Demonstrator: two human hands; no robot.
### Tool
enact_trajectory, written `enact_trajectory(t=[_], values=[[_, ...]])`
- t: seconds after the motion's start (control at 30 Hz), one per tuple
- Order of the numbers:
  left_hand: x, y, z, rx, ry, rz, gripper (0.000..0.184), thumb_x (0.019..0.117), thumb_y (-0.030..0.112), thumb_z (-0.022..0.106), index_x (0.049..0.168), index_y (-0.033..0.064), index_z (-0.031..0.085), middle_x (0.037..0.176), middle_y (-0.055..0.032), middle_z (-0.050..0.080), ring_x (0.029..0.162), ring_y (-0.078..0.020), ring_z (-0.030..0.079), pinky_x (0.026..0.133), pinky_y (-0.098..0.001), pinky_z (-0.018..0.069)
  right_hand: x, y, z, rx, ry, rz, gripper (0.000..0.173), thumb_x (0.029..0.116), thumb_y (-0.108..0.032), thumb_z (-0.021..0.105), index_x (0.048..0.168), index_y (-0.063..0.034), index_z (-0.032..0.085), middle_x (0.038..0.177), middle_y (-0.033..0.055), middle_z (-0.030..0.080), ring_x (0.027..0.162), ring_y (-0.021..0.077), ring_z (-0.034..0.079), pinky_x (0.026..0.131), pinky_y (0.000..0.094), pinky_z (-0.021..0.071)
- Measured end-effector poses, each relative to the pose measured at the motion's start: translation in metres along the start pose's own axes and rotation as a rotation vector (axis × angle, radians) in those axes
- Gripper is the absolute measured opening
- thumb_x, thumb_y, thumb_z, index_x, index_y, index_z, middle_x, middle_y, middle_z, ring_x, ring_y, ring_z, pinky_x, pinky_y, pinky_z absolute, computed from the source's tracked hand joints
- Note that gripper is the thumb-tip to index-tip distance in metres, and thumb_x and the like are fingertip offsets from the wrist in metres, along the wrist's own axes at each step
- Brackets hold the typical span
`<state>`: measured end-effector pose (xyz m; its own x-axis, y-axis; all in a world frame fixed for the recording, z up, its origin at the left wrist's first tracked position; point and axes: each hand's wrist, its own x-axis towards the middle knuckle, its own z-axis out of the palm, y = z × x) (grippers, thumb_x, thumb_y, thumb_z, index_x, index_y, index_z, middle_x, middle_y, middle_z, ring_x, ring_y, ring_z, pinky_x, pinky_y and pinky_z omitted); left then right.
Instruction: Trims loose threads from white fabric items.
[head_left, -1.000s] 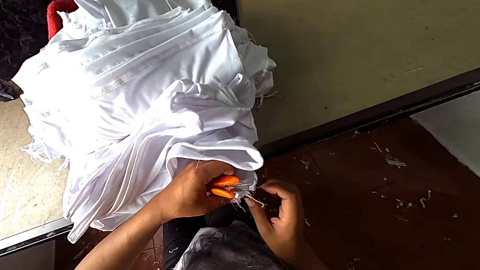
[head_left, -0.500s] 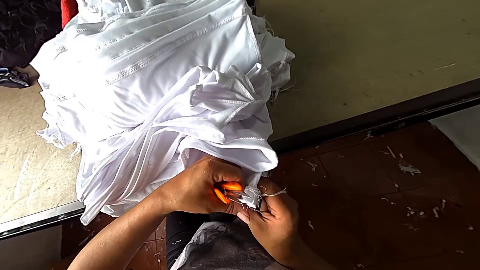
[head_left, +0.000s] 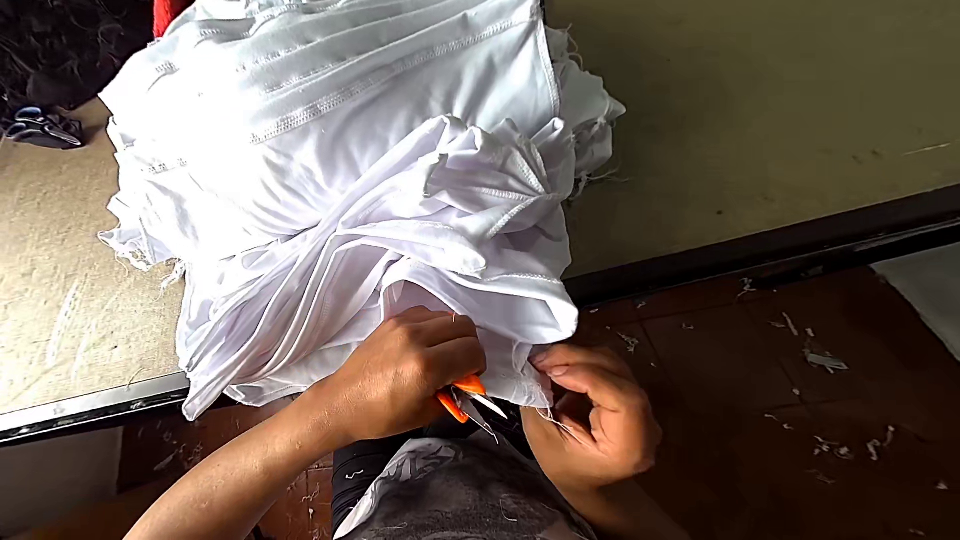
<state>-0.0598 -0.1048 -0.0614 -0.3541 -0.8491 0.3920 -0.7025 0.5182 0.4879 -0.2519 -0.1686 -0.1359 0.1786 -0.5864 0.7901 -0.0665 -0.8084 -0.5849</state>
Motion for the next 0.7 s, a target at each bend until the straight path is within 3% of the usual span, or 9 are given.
enact_trajectory(t=[0.07,0.17,0.27,0.33,0.4,0.5,0.63,0.7], values=[[-0.004,-0.003,-0.001,0.02,-0.069,-0.023,0.005,0.0843,0.011,0.068,0.081,0.0085,0.068,0.078,-0.0012,0.062,0.075,-0.0137,0.062,0.067,-0.0294,0.051,0.005,-0.002,-0.007,-0.032,-0.034,-0.072,0.01,0.0956,-0.011,0.065,0.094,-0.0137,0.055,0.101,-0.0047,0.069,0.107,0.0078,0.066,0.094,0.0237,0.0544],[-0.001,0.0,-0.007,-0.201,-0.049,-0.093,0.033,0.085,0.032,0.08,0.097,0.0034,0.069,0.083,0.0001,0.065,0.075,-0.0038,0.061,0.066,-0.0186,0.0512,0.006,-0.004,-0.013,-0.014,-0.106,-0.118,0.01,0.0967,-0.006,0.064,0.094,-0.0109,0.055,0.103,-0.0009,0.071,0.109,0.0115,0.068,0.095,0.0273,0.0578],[0.007,0.005,-0.007,-0.293,0.039,-0.08,0.038,0.0826,0.02,0.083,0.112,-0.0023,0.071,0.093,-0.0059,0.066,0.081,-0.0063,0.061,0.07,-0.0176,0.0528,0.006,-0.007,-0.013,-0.001,-0.089,-0.106,0.012,0.0958,-0.007,0.065,0.094,-0.0108,0.054,0.104,-0.0002,0.068,0.104,0.0078,0.068,0.09,0.0225,0.0587],[0.011,0.007,-0.003,-0.293,0.048,-0.059,0.036,0.084,0.013,0.08,0.117,-0.0001,0.074,0.103,-0.0081,0.067,0.09,-0.0098,0.065,0.077,-0.0213,0.0559,0.009,-0.01,-0.011,-0.056,-0.055,-0.121,0.018,0.0948,-0.009,0.067,0.095,-0.0127,0.049,0.107,-0.0004,0.056,0.1,0.0017,0.059,0.087,0.0138,0.0519],[0.014,0.009,0.003,-0.304,0.051,-0.034,0.029,0.0857,0.006,0.074,0.115,0.0038,0.077,0.102,-0.0083,0.065,0.087,-0.0097,0.064,0.072,-0.0221,0.0547,0.014,-0.011,-0.011,-0.091,-0.022,-0.137,0.023,0.0927,-0.01,0.069,0.094,-0.0137,0.046,0.106,0.0003,0.048,0.095,0.0003,0.053,0.084,0.0108,0.0454],[0.018,0.011,0.003,-0.293,0.047,0.011,0.03,0.0847,0.002,0.07,0.113,0.0076,0.079,0.096,-0.0069,0.064,0.082,-0.0099,0.062,0.068,-0.0235,0.0522,0.021,-0.009,-0.013,-0.094,-0.017,-0.173,0.025,0.0937,-0.011,0.069,0.094,-0.0128,0.045,0.102,0.001,0.047,0.09,0.0008,0.051,0.081,0.0113,0.0451],[0.023,0.012,0.001,-0.249,0.013,0.064,0.02,0.0846,0.005,0.07,0.101,0.0076,0.081,0.085,-0.0032,0.064,0.08,-0.0105,0.061,0.068,-0.0262,0.0485,0.025,-0.008,-0.016,-0.015,-0.034,-0.1,0.026,0.0911,-0.012,0.072,0.101,-0.0183,0.05,0.114,-0.0071,0.052,0.106,-0.0035,0.056,0.09,0.0122,0.0501],[0.024,0.009,0.002,-0.305,0.022,0.071,0.018,0.081,0.002,0.068,0.094,0.0041,0.08,0.08,-0.0033,0.066,0.077,-0.0108,0.061,0.068,-0.0266,0.0483,0.024,-0.007,-0.015,0.008,-0.051,-0.128,0.025,0.0913,-0.01,0.072,0.102,-0.0163,0.051,0.116,-0.0057,0.052,0.108,-0.0024,0.056,0.092,0.0132,0.0501]])
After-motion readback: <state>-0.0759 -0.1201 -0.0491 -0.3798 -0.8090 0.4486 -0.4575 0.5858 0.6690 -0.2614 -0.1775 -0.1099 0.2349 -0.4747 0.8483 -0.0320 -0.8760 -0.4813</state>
